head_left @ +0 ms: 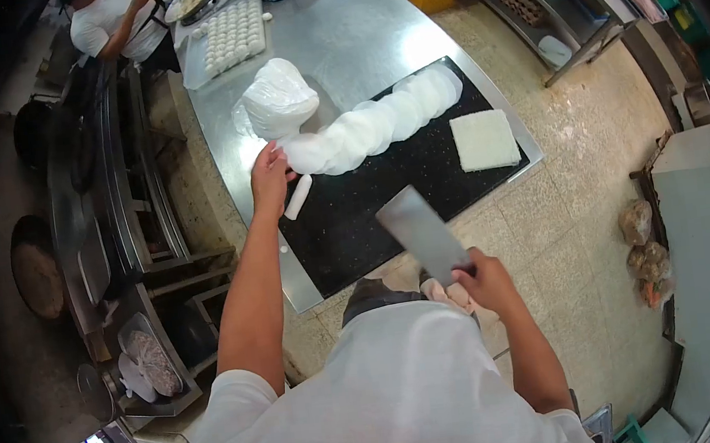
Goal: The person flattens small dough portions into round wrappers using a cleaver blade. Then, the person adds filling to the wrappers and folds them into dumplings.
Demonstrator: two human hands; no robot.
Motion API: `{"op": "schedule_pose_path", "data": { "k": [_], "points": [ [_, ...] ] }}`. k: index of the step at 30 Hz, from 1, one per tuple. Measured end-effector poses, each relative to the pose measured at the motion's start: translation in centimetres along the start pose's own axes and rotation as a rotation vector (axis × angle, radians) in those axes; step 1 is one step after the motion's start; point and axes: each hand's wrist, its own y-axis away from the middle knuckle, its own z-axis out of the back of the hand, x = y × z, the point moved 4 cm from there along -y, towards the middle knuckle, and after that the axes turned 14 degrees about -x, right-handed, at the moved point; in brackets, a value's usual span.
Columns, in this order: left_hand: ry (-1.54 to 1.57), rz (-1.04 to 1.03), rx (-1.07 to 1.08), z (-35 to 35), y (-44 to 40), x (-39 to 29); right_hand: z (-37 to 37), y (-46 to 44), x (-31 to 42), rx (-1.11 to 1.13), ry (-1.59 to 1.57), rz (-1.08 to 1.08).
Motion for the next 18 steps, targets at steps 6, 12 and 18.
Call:
{"op": "schedule_pose_path", "data": {
  "k": [6,12,18],
  "points": [
    [-0.479,-0.387,-0.174,5.1,2.4,3.0,4.6,-3.6,-0.6,-0.464,-0.555,-0.017],
    [-0.602,-0.777,-0.057,6.2,6.7,5.1,-2.4,-8.5,-4.1,-0.569,-0.805,-0.669],
    [-0.445,-0.683,-0.025,8.3,5.4,5.8,-7.1,-2.1,5.1,-0.311,-0.284,-0.419]
  ]
}}
